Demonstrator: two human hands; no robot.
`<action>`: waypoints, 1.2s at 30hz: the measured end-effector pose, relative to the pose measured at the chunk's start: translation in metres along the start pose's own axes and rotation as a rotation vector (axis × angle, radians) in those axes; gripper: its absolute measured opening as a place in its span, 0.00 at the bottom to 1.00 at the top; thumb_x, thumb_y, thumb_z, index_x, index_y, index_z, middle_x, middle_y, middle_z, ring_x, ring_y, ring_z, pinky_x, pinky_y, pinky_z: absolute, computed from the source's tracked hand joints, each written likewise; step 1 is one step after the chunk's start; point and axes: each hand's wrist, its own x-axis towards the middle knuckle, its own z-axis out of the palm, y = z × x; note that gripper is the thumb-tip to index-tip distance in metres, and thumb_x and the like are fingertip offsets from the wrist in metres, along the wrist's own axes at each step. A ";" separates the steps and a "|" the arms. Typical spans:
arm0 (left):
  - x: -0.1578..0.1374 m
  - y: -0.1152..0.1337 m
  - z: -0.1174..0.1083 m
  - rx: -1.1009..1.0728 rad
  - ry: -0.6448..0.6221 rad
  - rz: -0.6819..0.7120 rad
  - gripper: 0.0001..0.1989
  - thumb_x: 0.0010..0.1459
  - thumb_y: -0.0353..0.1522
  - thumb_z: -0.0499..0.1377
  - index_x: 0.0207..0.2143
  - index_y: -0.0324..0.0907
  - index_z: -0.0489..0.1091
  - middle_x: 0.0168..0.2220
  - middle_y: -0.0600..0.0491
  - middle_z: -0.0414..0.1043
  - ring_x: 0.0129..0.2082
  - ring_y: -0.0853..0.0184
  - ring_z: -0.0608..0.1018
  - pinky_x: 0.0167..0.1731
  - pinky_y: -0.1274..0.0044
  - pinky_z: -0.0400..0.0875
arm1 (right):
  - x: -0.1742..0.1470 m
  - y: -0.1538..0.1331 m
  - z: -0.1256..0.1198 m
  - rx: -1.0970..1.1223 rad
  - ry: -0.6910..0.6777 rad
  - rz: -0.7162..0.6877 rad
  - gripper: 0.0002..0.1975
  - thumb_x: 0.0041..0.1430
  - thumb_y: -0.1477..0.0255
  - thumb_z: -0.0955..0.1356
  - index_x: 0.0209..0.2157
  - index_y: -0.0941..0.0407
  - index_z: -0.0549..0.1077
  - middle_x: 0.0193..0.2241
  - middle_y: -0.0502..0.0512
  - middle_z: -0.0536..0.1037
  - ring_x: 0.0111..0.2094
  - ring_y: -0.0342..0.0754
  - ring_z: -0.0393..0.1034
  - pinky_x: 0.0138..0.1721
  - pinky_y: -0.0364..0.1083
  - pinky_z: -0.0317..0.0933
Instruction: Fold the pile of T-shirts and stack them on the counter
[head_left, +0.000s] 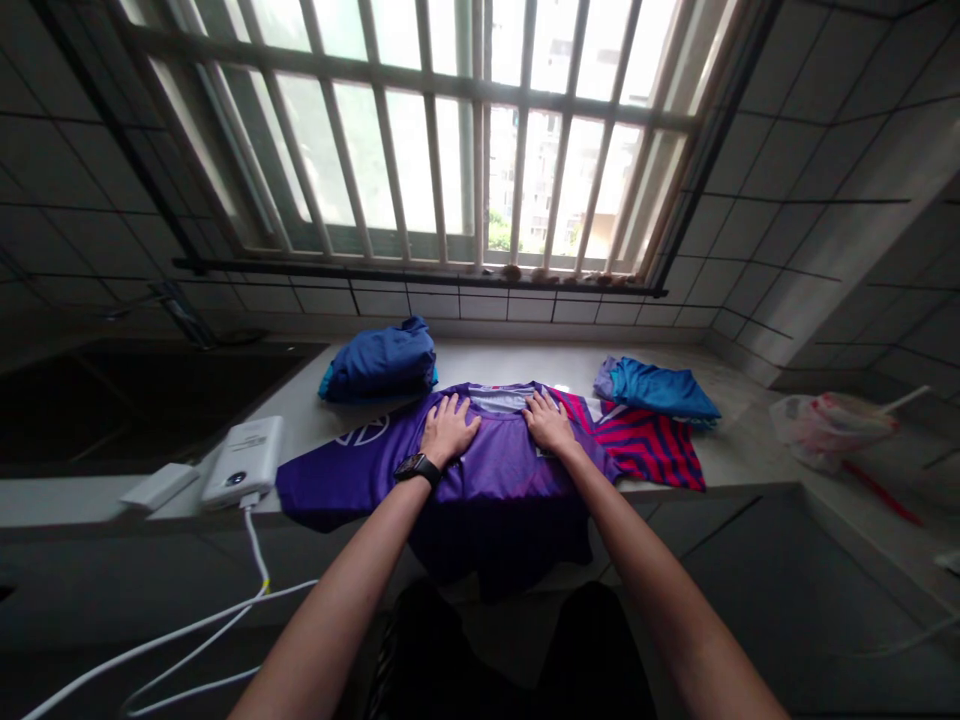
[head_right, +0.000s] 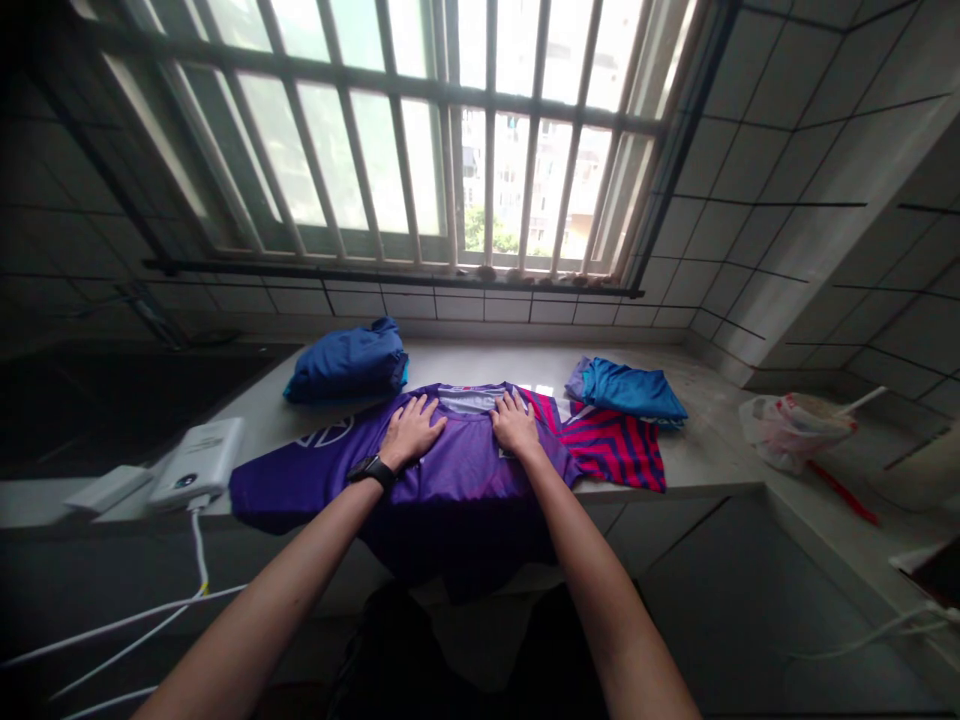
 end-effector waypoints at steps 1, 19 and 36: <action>0.000 0.000 0.000 0.004 0.000 0.001 0.33 0.69 0.45 0.43 0.70 0.40 0.56 0.73 0.44 0.49 0.73 0.54 0.53 0.69 0.62 0.49 | 0.000 0.000 -0.001 0.017 -0.001 -0.001 0.27 0.74 0.64 0.53 0.70 0.54 0.57 0.73 0.56 0.50 0.74 0.53 0.39 0.71 0.60 0.37; 0.004 0.001 0.000 0.063 0.005 0.018 0.33 0.69 0.43 0.43 0.71 0.37 0.55 0.73 0.40 0.48 0.73 0.51 0.54 0.68 0.59 0.51 | -0.113 0.220 -0.050 0.036 0.405 0.759 0.29 0.58 0.57 0.69 0.52 0.66 0.74 0.52 0.79 0.74 0.56 0.67 0.69 0.54 0.58 0.64; 0.008 -0.003 0.004 0.072 0.008 0.029 0.33 0.68 0.43 0.43 0.70 0.36 0.56 0.73 0.40 0.49 0.72 0.51 0.55 0.67 0.59 0.52 | -0.079 0.167 -0.085 0.924 0.520 0.356 0.17 0.48 0.59 0.73 0.32 0.53 0.66 0.30 0.50 0.76 0.33 0.48 0.73 0.38 0.47 0.69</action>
